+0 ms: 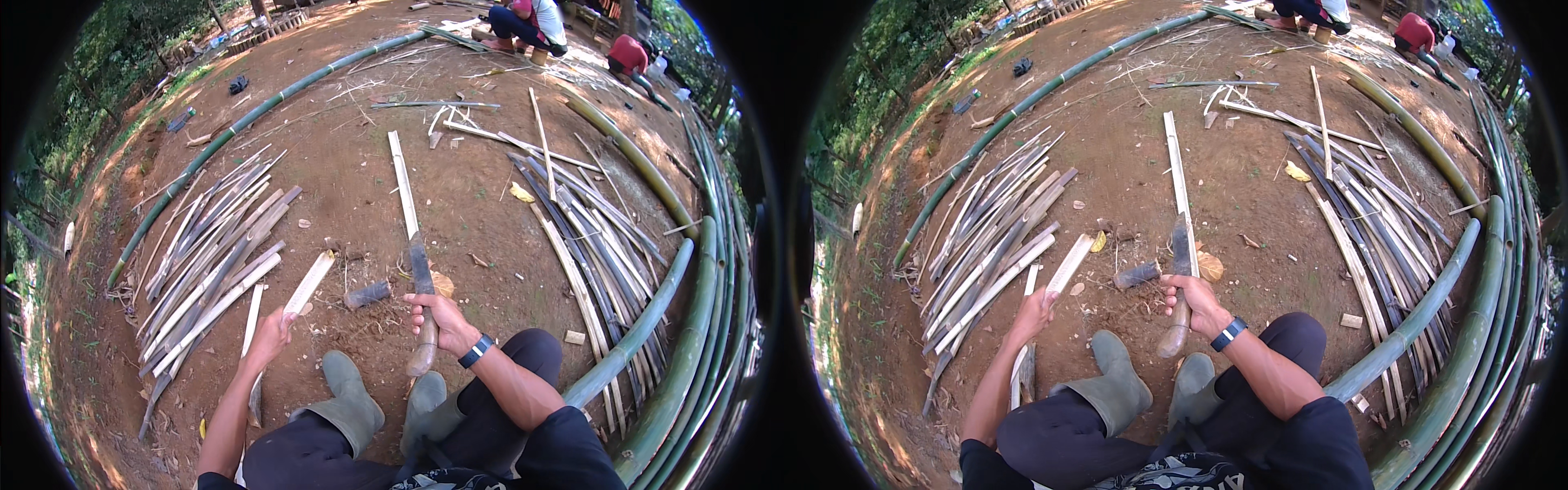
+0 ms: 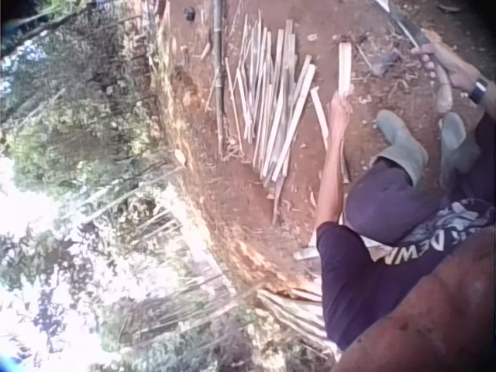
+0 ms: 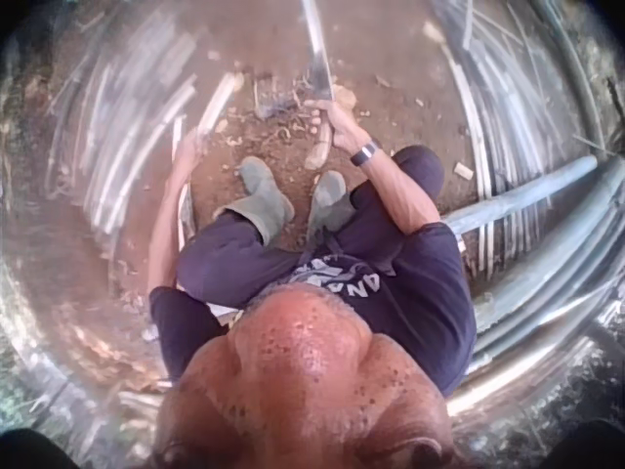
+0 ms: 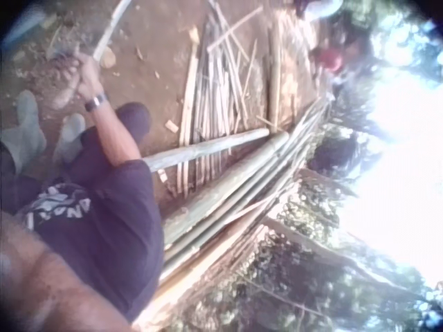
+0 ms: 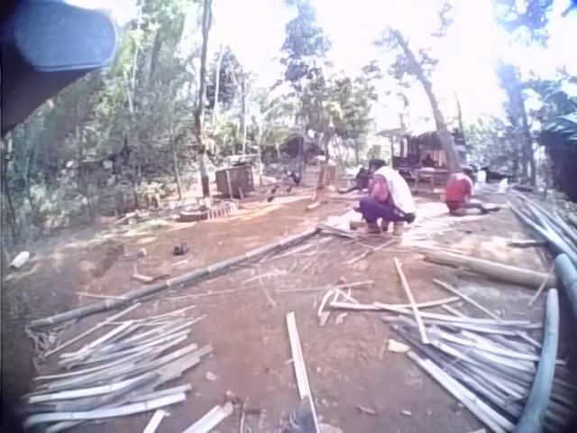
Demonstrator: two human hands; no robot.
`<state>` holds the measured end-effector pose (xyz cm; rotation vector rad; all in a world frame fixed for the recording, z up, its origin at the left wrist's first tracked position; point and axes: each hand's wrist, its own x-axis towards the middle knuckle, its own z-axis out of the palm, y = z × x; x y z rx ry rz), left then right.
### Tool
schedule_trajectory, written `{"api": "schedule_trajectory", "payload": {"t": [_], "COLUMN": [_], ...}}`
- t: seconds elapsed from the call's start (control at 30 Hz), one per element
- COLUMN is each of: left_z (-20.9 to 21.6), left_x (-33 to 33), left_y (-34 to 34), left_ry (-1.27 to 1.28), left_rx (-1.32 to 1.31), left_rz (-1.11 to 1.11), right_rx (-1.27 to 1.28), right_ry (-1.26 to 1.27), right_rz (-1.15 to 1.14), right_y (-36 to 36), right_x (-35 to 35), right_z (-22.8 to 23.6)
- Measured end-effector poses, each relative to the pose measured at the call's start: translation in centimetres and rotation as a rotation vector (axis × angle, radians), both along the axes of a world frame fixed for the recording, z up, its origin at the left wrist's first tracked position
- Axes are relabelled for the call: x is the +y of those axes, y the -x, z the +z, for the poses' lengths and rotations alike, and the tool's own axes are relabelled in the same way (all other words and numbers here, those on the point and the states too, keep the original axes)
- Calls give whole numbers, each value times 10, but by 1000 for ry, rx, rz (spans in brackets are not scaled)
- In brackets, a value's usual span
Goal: The person sits on the ground and uses a large knife to shave and smooth the surface of long bamboo strips. They hold the strips with one hand and draw the blade along the length to remove the outer layer, occasionally inspecting the finished surface before setting the piece aside.
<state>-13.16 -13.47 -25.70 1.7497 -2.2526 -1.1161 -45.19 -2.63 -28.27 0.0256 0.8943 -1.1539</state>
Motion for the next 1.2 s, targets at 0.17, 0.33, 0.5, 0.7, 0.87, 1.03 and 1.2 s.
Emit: {"api": "schedule_trajectory", "payload": {"t": [0.17, 0.33, 0.5, 0.7, 0.87, 1.03, 1.2], "left_z": [-85, -147, -204, -208, -186, -209, -203], "left_x": [8, 8, 11, 23, 33, 39, 38], "left_y": [-10, -18, -27, -32, -42, -67, -61], "left_ry": [-153, -178, -269, -270, -423, -423, -402], "left_rx": [102, 157, 185, 305, 345, 353, 290], "left_rz": [53, 123, 215, 245, 400, 503, 474], "right_rx": [368, 1088, 1750, 1986, 1949, 2155, 2021], "right_ry": [-142, -133, -161, -360, -608, -346, 300], "right_rz": [92, 317, 544, 672, 622, 679, 742], "right_y": [3, 18, 27, 35, 45, 18, -32], "right_x": [-4, -15, -15, -5, 30, -8, -81], "right_z": [-14, -52, -93, -140, -191, -173, -162]}}
